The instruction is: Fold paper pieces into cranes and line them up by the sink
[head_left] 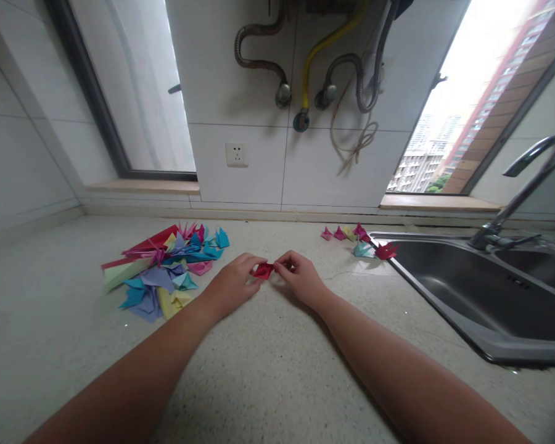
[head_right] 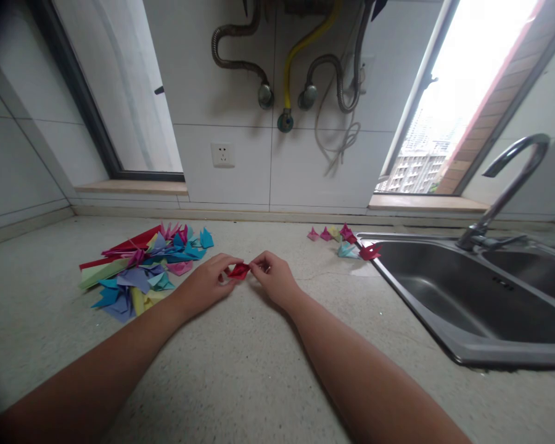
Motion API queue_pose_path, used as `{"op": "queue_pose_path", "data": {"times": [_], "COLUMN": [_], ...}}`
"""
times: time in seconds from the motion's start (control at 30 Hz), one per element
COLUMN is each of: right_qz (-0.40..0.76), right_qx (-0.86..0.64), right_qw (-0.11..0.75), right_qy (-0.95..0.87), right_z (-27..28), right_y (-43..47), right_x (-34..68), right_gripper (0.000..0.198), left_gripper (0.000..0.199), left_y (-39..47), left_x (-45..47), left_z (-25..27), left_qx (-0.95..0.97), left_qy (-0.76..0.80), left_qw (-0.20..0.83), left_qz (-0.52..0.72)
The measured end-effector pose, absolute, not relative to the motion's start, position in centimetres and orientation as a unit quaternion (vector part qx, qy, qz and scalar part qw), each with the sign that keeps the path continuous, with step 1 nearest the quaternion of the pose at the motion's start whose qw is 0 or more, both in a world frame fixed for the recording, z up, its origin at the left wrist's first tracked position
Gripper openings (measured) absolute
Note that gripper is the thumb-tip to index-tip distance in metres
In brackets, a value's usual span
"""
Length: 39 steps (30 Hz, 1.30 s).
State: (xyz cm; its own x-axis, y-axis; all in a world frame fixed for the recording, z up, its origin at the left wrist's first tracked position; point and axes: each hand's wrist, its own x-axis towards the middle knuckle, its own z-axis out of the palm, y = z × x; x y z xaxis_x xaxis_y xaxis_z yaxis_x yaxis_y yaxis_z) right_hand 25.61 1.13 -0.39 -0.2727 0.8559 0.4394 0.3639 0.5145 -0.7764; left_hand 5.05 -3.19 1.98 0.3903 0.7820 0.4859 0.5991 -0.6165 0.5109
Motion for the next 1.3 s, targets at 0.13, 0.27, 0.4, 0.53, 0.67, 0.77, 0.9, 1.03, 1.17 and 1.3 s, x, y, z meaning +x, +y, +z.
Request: {"op": "queue_pose_path", "data": {"times": [0.13,0.27,0.4,0.53,0.67,0.77,0.9,1.03,1.17,1.3], "right_qz": [0.294,0.306,0.300,0.288,0.296,0.323,0.350,0.333,0.312,0.311], "right_qx": [-0.409,-0.416,-0.412,-0.403,-0.389,-0.365,-0.329,-0.327,-0.337,-0.331], "right_qw": [0.464,0.476,0.488,0.498,0.499,0.500,0.491,0.473,0.471,0.478], "right_qy": [-0.729,-0.712,-0.709,-0.712,-0.716,-0.716,-0.727,-0.747,-0.753,-0.752], "right_z": [-0.2,0.0,-0.2,-0.5,-0.4,-0.2,0.0,0.1,0.0,-0.1], "right_y": [1.2,1.2,1.4,1.6,1.5,1.2,0.6,0.3,0.4,0.3], "right_x": [25.6,25.7,25.7,25.7,25.6,25.6,25.5,25.5,25.4,25.5], "right_gripper": [0.023,0.021,0.021,0.021,0.022,0.026,0.032,0.028,0.024,0.027], "left_gripper": [0.039,0.039,0.036,0.034,0.034,0.033,0.037,0.037,0.038,0.040], "left_y": [-3.0,-2.7,-2.5,-2.6,-2.9,-2.9,-2.7,-2.6,-2.6,-2.6], "left_x": [5.2,5.3,5.2,5.3,5.4,5.5,5.5,5.5,5.5,5.6], "left_z": [1.8,1.4,1.3,1.5,1.8,1.8,1.5,1.7,1.9,1.7], "left_qx": [0.779,0.730,0.712,0.709,0.707,0.700,0.665,0.641,0.630,0.629], "left_qy": [0.444,0.470,0.478,0.471,0.459,0.450,0.447,0.445,0.438,0.437], "left_qw": [0.179,0.226,0.237,0.218,0.222,0.253,0.344,0.394,0.423,0.432], "left_qz": [0.404,0.441,0.457,0.476,0.490,0.492,0.489,0.486,0.482,0.475]}}
